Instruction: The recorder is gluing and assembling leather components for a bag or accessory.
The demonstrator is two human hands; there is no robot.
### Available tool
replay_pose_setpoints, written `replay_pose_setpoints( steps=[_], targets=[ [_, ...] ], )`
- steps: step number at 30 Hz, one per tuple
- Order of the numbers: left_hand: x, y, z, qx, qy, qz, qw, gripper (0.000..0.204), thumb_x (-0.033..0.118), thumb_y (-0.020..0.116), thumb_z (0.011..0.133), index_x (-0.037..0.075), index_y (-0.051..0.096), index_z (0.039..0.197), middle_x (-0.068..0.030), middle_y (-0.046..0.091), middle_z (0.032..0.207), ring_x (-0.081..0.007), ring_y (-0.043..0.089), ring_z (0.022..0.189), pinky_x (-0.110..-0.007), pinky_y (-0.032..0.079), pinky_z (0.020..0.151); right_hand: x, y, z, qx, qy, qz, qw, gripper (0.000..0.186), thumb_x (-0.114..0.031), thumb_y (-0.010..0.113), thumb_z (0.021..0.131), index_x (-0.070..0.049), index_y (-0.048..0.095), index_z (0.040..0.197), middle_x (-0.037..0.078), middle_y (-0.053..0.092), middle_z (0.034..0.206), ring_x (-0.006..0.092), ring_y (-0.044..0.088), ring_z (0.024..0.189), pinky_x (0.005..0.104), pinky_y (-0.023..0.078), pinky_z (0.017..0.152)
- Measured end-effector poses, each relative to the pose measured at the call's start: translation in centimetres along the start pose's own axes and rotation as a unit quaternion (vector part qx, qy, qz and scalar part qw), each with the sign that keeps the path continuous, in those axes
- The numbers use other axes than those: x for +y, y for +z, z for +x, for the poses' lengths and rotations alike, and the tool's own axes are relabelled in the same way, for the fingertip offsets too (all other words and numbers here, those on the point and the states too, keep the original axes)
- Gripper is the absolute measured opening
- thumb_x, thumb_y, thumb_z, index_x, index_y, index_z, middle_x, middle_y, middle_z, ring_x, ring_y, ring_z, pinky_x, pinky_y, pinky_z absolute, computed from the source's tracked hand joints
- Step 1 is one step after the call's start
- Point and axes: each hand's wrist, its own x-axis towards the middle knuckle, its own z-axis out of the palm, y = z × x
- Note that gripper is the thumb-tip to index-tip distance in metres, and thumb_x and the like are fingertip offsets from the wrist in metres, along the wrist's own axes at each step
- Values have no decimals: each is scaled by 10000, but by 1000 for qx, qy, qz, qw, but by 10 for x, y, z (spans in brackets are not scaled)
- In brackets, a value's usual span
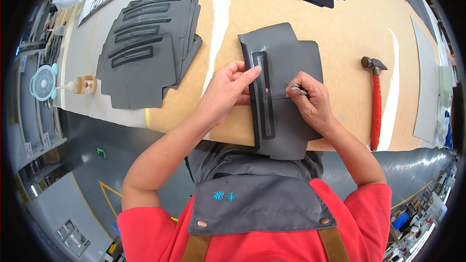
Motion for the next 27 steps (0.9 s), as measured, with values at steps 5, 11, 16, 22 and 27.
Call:
replay_pose_setpoints(
  steps=[5,11,16,22,27],
  targets=[
    [-3,-4,-1,-23,-17,-70,997,221,223,608,1009,48,571,1138,-46,675,976,-135,702,903,-276,585,767,4,-14,4,-57,-40,-3,998,260,-223,659,975,-10,578,850,72,532,744,186,504,656,306,422,599],
    [-16,-7,-14,-47,-28,-118,992,175,214,627,1000,78,589,1105,-33,677,961,-108,680,863,-256,568,785,7,-27,11,-72,-13,-10,997,290,-266,640,989,-15,581,858,77,537,756,188,507,678,305,423,620],
    [-20,-4,-13,-31,-17,-132,991,197,233,614,1011,81,587,1133,-22,675,960,-104,671,842,-252,560,801,2,-26,11,-77,11,28,997,276,-265,619,1003,-19,601,879,55,562,779,161,517,706,293,441,648],
    [-29,1,-14,-27,46,-115,992,221,245,562,1038,66,584,1165,-47,691,1071,-142,690,946,-306,576,827,-34,-28,12,-21,91,30,995,234,-229,578,1026,-13,667,1047,25,614,873,109,558,814,275,469,738],
    [-31,5,-17,-28,61,-124,990,218,225,539,1046,53,583,1172,-85,686,1136,-185,686,1051,-340,581,860,-45,-16,-19,-22,118,45,992,379,-290,498,1068,-27,598,1322,18,602,879,95,551,881,278,465,845]
  ],
)
